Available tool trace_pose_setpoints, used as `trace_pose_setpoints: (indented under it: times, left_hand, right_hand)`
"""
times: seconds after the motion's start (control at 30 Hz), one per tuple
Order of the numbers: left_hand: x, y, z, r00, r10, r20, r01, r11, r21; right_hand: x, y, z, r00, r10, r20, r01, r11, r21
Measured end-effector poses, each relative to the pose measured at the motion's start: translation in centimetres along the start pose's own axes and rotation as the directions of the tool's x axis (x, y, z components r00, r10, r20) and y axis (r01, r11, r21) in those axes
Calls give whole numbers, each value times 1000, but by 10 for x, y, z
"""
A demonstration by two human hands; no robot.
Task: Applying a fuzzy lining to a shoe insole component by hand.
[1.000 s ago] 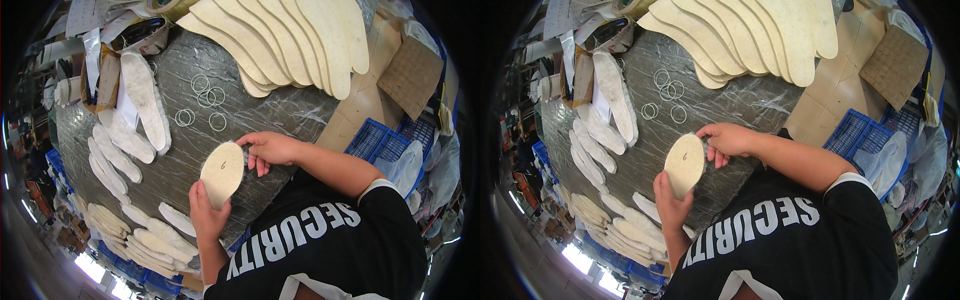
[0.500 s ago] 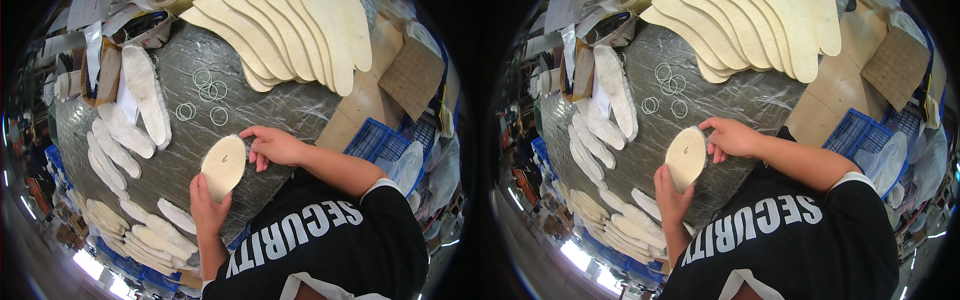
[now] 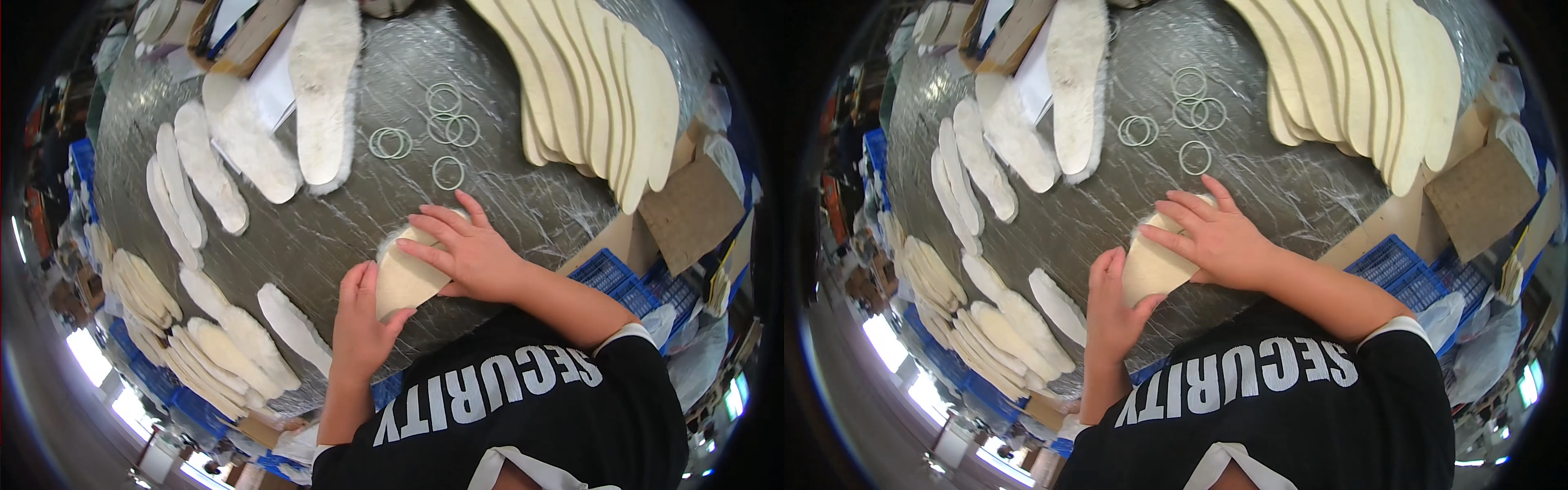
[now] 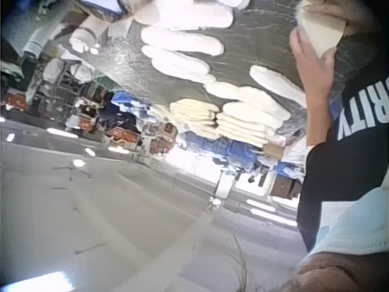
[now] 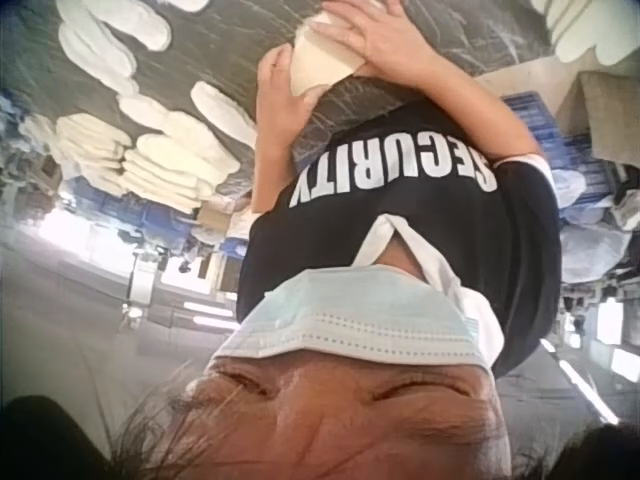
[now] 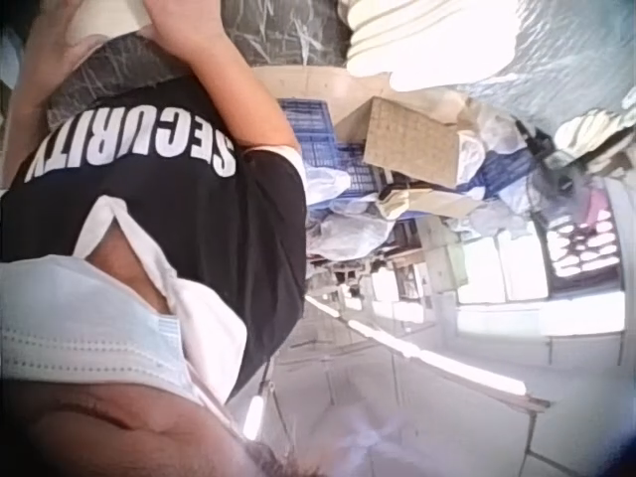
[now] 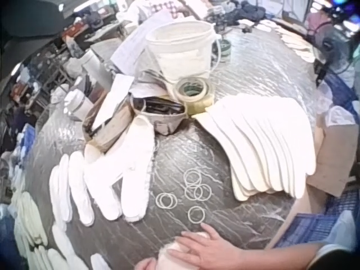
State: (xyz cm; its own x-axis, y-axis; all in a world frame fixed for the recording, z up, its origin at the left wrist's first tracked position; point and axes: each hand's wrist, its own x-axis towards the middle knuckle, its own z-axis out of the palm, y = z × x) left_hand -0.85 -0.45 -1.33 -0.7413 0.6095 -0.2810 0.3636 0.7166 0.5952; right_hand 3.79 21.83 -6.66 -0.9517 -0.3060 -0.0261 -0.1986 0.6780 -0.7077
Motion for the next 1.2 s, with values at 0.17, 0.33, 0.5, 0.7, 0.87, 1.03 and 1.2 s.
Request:
trace_pose_setpoints:
  times: [0.17, 0.33, 0.5, 0.7, 0.87, 1.03, 1.2]
  left_hand:
    - [-18, -21, -15, 960, -269, -74, 239, 929, -282]
    - [-23, -33, -13, 903, -423, 70, 411, 809, -420]
    - [-18, -39, -7, 912, -411, -3, 378, 842, -385]
    - [-13, -44, -2, 925, -379, -32, 343, 867, -363]
    - [-10, -42, -2, 919, -394, -11, 363, 858, -364]
    - [-14, -47, 2, 917, -398, -4, 361, 835, -415]
    - [-50, -71, -7, 829, -534, 165, 510, 604, -612]
  right_hand:
    - [3, -4, -5, 999, 19, 46, -17, 999, -43]
    - [7, -11, -7, 994, 71, 86, -61, 991, -117]
    - [14, -18, -10, 985, 112, 133, -85, 977, -196]
    - [17, -23, -10, 981, 140, 135, -104, 964, -245]
    - [23, -36, -14, 981, 114, 159, -70, 963, -259]
    - [34, -36, 15, 956, -157, 247, 182, 980, -81]
    - [34, -36, 16, 968, -85, 234, 125, 979, -163]
